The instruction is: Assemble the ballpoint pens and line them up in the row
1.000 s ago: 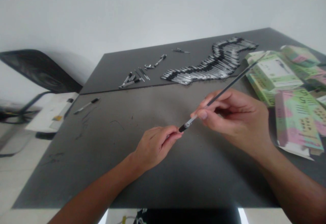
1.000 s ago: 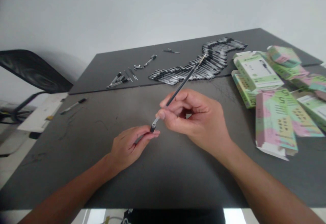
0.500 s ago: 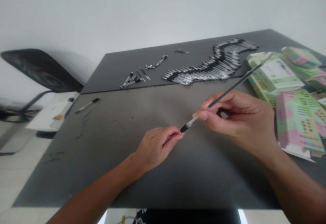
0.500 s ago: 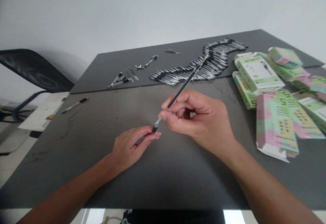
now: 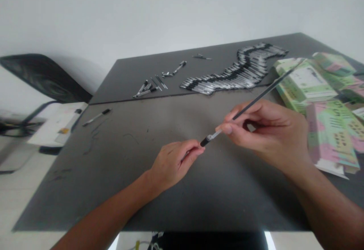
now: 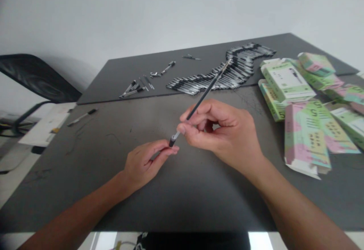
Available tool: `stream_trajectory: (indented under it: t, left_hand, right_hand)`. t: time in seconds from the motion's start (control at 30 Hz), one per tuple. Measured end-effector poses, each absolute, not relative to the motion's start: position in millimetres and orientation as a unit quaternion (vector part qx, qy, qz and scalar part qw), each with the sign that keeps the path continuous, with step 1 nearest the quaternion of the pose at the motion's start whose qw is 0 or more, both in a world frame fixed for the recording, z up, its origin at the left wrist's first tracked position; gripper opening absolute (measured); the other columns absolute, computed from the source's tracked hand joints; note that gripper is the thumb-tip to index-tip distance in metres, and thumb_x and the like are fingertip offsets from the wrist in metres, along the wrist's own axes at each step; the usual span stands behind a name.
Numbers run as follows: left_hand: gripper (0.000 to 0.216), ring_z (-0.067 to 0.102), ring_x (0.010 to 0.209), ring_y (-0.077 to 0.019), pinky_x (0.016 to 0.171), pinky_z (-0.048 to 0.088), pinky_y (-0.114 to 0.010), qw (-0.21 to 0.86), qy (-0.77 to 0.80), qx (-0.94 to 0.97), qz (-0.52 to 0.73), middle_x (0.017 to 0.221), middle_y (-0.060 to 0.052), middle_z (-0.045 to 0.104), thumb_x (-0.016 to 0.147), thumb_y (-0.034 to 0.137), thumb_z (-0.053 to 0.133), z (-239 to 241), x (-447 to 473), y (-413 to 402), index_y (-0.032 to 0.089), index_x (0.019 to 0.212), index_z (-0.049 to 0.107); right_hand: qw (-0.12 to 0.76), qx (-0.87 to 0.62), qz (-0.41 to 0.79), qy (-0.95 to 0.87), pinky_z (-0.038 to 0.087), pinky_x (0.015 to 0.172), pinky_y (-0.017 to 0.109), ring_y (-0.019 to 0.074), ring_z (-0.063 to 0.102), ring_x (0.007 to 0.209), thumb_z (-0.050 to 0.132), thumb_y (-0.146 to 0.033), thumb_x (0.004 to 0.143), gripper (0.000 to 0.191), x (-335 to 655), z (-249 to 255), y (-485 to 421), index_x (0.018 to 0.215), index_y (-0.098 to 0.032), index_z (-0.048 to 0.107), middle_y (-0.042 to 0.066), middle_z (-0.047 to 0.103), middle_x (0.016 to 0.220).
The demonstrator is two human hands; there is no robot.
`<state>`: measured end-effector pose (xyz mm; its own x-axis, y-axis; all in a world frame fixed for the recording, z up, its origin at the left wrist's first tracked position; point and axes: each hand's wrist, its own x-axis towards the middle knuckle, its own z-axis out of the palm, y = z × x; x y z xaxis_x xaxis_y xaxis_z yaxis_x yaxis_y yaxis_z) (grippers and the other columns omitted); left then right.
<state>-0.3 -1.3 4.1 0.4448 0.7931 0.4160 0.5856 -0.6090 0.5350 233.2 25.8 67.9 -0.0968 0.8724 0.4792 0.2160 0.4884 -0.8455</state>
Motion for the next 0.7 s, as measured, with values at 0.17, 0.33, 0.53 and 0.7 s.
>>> stream_trajectory:
  t: [0.17,0.33,0.53,0.7]
  left_hand:
    - [0.037,0.08,0.074,-0.0148,0.071,0.057,-0.024,0.143,0.408,0.84,0.328,0.092,-0.002,0.086,0.115,0.045,0.049,4.4,0.3,-0.6,0.019,0.105,0.073]
    - [0.035,0.08,0.074,-0.014,0.073,0.057,-0.023,0.138,0.41,0.84,0.327,0.092,-0.002,0.086,0.115,0.044,0.05,4.0,0.3,-0.9,0.019,0.105,0.072]
    - [0.033,0.081,0.076,-0.0148,0.073,0.058,-0.023,0.134,0.413,0.835,0.337,0.093,-0.002,0.086,0.114,0.044,0.052,1.7,-0.3,-0.9,0.019,0.107,0.071]
    - [0.033,0.082,0.079,-0.0158,0.074,0.059,-0.024,0.166,0.416,0.826,0.343,0.092,-0.002,0.086,0.114,0.044,0.051,2.4,0.2,0.3,0.02,0.105,0.07]
  right_hand:
    - [0.535,-0.391,0.299,-0.687,0.044,0.048,0.024,0.0092,0.063,0.057,0.091,-0.023,0.082,0.017,235.1,65.8,27.0,0.085,-0.025,0.074,-0.004,0.081,0.081]
    - [0.527,-0.391,0.291,-0.697,0.044,0.047,0.026,0.0111,0.064,0.058,0.09,-0.024,0.084,0.015,234.6,63.5,27.1,0.086,-0.026,0.075,-0.003,0.08,0.08]
    - [0.489,-0.403,0.281,-0.721,0.047,0.048,0.024,0.0098,0.065,0.06,0.086,-0.027,0.088,0.011,230.6,61.7,25.4,0.086,-0.027,0.076,-0.004,0.082,0.086]
    - [0.45,-0.388,0.266,-0.759,0.049,0.051,0.02,0.0077,0.066,0.062,0.083,-0.024,0.091,0.003,229.1,63.2,26.0,0.091,-0.024,0.08,-0.002,0.084,0.09]
